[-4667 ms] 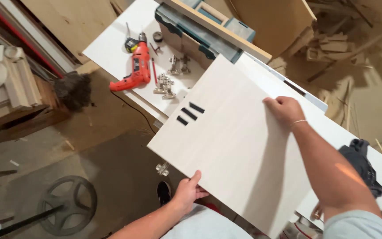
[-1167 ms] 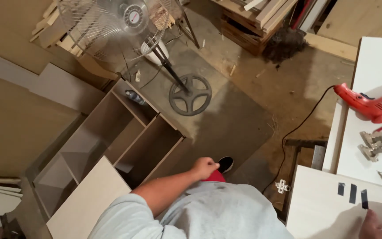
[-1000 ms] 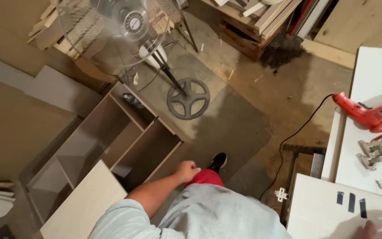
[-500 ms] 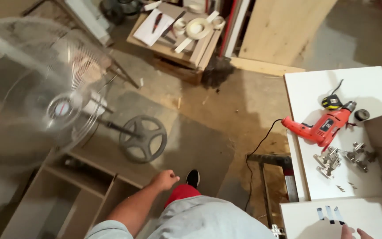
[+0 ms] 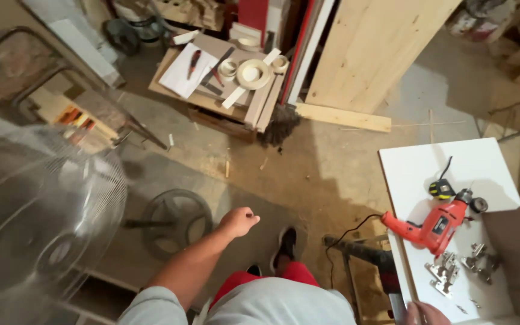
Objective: Attaching hinges to a cabinet door and handling masking tape for layout
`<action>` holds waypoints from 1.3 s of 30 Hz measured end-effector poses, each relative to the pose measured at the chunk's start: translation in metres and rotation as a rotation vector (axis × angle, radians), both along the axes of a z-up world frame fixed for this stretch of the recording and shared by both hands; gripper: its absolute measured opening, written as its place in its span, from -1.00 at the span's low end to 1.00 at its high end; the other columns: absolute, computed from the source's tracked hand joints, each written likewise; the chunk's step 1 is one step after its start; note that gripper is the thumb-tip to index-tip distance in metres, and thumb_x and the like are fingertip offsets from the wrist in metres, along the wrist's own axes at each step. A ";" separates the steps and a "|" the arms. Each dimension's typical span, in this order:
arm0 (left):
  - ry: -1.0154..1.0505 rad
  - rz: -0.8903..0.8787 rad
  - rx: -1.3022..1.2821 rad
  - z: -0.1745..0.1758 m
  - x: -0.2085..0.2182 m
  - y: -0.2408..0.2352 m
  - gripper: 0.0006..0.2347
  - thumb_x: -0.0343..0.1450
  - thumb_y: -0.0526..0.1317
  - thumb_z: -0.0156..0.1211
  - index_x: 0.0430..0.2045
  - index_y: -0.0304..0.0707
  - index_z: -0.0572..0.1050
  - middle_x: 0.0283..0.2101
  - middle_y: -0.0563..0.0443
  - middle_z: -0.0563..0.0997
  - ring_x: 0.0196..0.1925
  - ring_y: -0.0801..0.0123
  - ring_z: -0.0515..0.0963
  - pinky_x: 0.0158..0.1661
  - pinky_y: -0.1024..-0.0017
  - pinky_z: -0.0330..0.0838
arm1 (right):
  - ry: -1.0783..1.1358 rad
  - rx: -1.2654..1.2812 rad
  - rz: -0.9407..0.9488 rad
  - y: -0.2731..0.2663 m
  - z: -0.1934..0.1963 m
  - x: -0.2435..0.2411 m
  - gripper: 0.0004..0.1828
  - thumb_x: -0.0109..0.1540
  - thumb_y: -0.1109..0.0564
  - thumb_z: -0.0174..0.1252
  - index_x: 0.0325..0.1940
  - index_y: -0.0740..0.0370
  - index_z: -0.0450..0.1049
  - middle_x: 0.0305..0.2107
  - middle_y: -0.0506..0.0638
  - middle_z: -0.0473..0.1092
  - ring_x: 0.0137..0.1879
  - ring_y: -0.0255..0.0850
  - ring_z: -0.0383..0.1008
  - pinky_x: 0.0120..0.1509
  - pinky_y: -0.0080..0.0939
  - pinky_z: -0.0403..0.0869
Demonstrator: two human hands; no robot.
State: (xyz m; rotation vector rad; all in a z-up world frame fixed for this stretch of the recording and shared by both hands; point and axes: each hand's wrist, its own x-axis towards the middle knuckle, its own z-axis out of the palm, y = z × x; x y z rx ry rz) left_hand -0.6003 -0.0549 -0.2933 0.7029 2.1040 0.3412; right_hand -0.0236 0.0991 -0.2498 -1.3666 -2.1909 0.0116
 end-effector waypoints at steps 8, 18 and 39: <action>0.001 -0.163 -0.090 -0.030 -0.088 0.078 -0.64 0.35 0.24 0.11 -0.19 0.13 0.61 -0.05 0.08 0.68 0.00 0.18 0.65 -0.09 0.22 0.45 | 0.117 -0.085 0.499 0.107 0.033 -0.252 -0.90 0.09 0.01 0.33 -0.35 -0.04 0.66 -0.32 -0.15 0.56 -0.29 -0.12 0.54 -0.04 -0.12 0.46; 0.058 0.240 -0.228 -0.003 -0.291 0.092 -0.55 0.42 0.17 0.13 0.10 -0.03 0.56 0.14 -0.09 0.63 0.19 0.00 0.59 0.13 0.09 0.43 | 0.019 -0.467 0.685 0.248 0.088 -0.473 -0.78 0.26 -0.03 0.17 -0.39 0.08 0.56 -0.49 -0.10 0.49 -0.31 -0.14 0.47 -0.12 -0.12 0.43; 0.051 -0.230 -0.211 -0.085 -0.720 0.238 -0.67 0.35 0.16 0.14 -0.32 -0.06 0.53 -0.23 -0.02 0.65 -0.16 0.12 0.62 -0.15 0.22 0.39 | -0.170 -1.178 -0.236 0.242 0.035 -0.840 -0.76 0.20 -0.18 0.15 -0.23 -0.14 0.64 -0.39 -0.16 0.63 -0.25 -0.27 0.60 -0.08 -0.24 0.45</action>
